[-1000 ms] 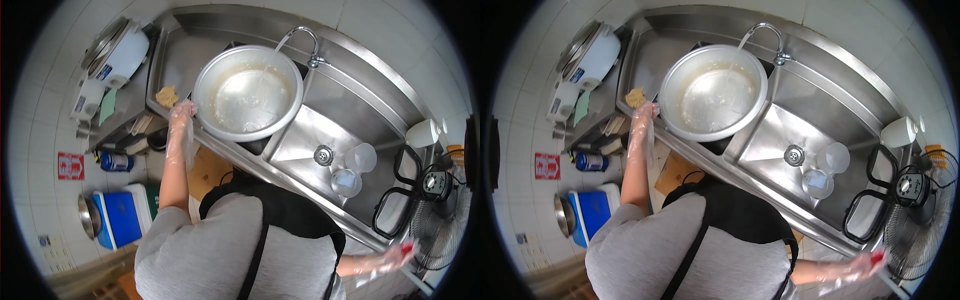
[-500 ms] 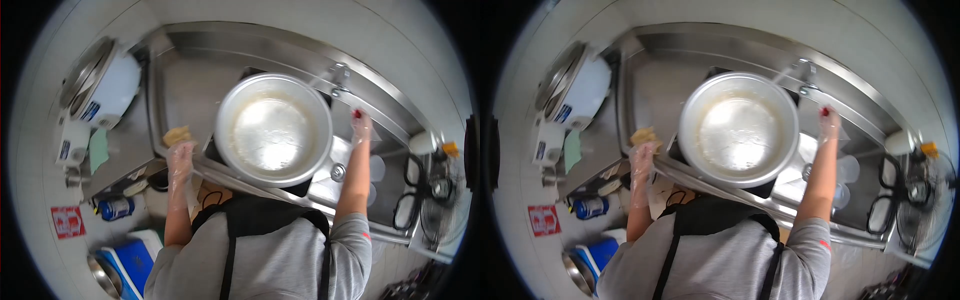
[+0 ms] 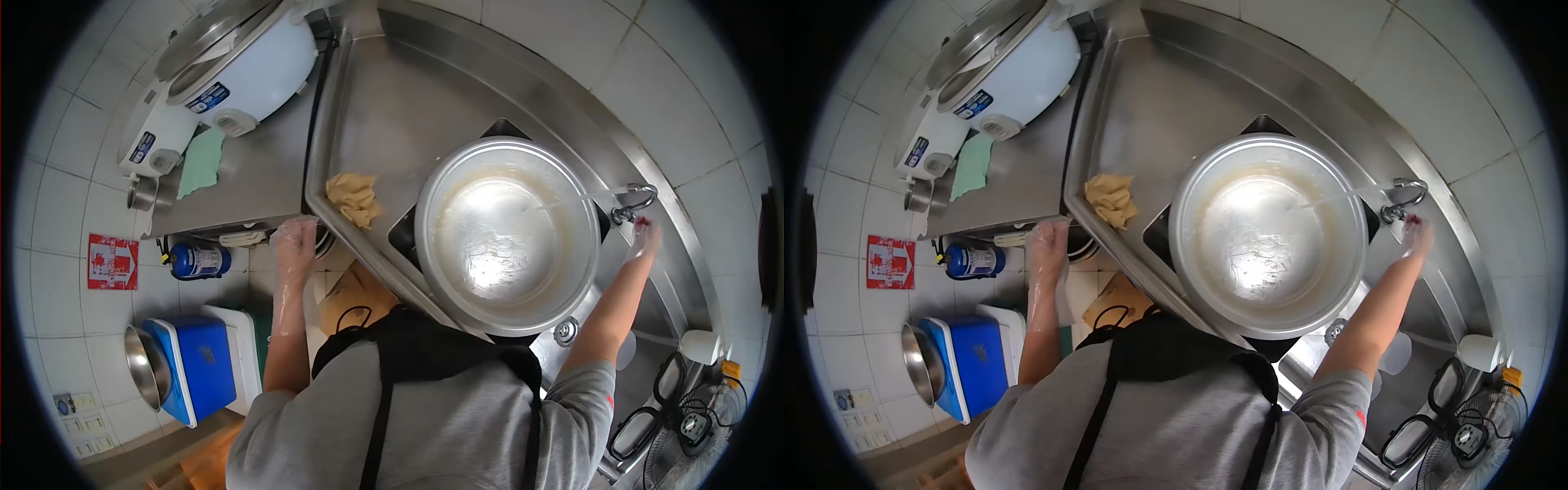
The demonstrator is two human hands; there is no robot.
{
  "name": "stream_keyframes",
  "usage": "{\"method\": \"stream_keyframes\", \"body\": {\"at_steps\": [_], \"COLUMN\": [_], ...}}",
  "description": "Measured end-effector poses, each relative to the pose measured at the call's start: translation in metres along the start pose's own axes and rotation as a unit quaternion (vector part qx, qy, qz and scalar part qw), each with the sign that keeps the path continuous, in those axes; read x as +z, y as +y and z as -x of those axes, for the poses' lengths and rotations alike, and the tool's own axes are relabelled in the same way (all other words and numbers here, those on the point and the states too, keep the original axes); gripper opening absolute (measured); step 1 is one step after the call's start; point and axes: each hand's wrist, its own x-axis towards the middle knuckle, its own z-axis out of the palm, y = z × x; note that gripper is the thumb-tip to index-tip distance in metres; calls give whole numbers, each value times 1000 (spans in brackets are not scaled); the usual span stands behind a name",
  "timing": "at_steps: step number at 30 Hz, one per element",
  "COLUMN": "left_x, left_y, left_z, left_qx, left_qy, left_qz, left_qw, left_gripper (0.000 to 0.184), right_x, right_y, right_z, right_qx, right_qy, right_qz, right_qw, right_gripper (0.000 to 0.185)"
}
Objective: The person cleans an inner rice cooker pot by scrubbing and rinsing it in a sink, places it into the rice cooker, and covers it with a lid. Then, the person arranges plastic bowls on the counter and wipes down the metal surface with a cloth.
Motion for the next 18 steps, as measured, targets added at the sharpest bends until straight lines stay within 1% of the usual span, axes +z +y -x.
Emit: {"method": "stream_keyframes", "body": {"at_steps": [1,2,3,4,5,6,8,9,11,13,14,15,16,17,18], "left_x": [4,9,19,30,40,54,84,104,149,193,211,224,235,244,253], "left_y": [9,18,30,44,56,69,93,95,89,88,90,93,98,101,98], "left_z": [-1,-1,-4,-7,-9,-6,-1,0,-2,-16,-28,-43,-58,-67,-69], "left_qx": [-13,-26,18,63,109,76,79,96,131,94,80,80,81,80,100], "left_qy": [-6,-15,-32,-49,-66,-145,-243,-252,-271,-277,-280,-275,-272,-267,-262], "left_qz": [20,41,20,-4,-30,-38,-128,-135,-147,-204,-232,-206,-180,-154,-142], "left_qw": [1000,999,999,997,991,986,958,953,942,934,928,936,942,948,949], "left_gripper": [19,20,20,22,23,26,34,38,50,60,66,68,70,72,72], "right_x": [4,3,23,30,34,31,15,9,20,58,81,103,74,43,47], "right_y": [-7,-18,-34,-37,-35,-34,-26,-23,3,41,66,81,135,189,212], "right_z": [3,9,40,58,74,83,84,82,128,186,214,227,204,180,187], "right_qx": [-10,-145,-264,-240,-210,-178,-66,-11,-46,-87,-120,-1,-67,-142,-98], "right_qy": [-24,-68,-104,-86,-65,-44,5,27,-57,-130,-118,16,-13,-17,-7], "right_qz": [-2,261,502,392,271,145,-16,-97,-34,53,115,285,443,585,691], "right_qw": [1000,952,817,884,937,972,998,995,997,986,979,958,894,799,716], "right_gripper": [7,8,10,9,9,10,11,12,13,16,23,27,27,27,28]}}
